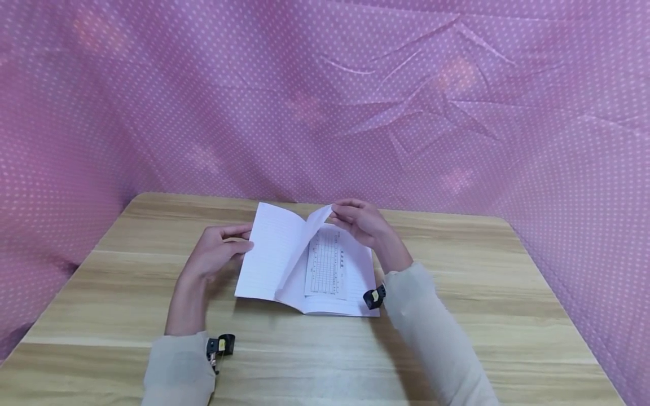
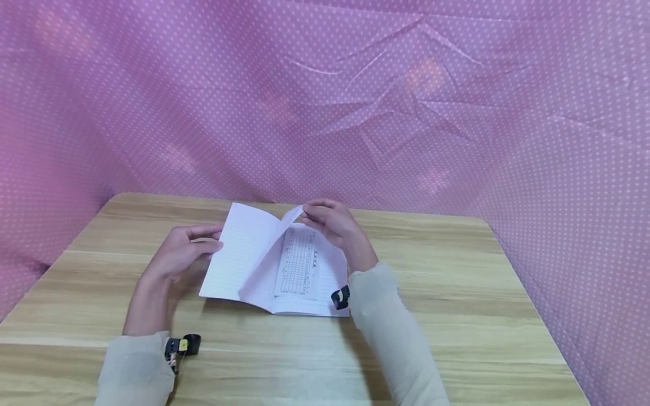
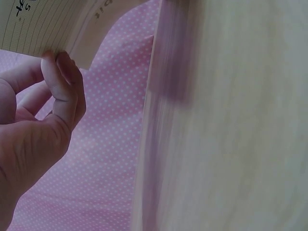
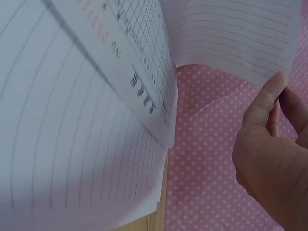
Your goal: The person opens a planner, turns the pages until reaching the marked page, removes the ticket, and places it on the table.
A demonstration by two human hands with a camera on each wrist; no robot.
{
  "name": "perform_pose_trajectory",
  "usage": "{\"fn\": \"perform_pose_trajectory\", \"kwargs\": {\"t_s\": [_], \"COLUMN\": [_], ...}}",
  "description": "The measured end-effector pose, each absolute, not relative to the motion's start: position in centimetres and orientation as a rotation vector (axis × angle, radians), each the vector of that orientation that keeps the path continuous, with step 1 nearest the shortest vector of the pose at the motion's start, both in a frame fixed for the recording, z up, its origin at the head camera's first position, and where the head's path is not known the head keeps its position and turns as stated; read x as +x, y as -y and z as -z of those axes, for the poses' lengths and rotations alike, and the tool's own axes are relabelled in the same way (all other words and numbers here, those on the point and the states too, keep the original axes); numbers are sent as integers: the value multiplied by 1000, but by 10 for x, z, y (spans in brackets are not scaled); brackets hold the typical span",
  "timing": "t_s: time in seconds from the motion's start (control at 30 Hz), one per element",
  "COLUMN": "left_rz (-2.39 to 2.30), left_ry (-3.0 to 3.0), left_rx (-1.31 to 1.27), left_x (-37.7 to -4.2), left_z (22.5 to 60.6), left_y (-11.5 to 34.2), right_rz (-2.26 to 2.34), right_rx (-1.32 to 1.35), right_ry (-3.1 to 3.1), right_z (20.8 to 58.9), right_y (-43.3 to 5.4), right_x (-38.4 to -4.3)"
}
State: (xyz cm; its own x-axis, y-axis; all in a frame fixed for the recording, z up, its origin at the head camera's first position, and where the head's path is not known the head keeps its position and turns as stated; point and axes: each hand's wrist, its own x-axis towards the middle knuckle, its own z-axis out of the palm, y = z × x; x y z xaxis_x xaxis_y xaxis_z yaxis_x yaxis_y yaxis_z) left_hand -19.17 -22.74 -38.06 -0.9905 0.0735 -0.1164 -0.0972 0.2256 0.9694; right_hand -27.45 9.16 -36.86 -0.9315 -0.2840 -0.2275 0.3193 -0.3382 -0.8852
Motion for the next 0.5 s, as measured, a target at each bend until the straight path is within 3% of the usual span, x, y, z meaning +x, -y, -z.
{"fn": "perform_pose_trajectory", "kwargs": {"t_s": [0.5], "left_rz": [-1898], "left_ry": [-2335], "left_rx": [21], "left_x": [-192], "left_z": [383], "left_y": [228], "right_rz": [2350], "right_rx": [33], "right_ry": [-1503], "right_z": [372], "right_y": [-61], "right_x": [-274]}}
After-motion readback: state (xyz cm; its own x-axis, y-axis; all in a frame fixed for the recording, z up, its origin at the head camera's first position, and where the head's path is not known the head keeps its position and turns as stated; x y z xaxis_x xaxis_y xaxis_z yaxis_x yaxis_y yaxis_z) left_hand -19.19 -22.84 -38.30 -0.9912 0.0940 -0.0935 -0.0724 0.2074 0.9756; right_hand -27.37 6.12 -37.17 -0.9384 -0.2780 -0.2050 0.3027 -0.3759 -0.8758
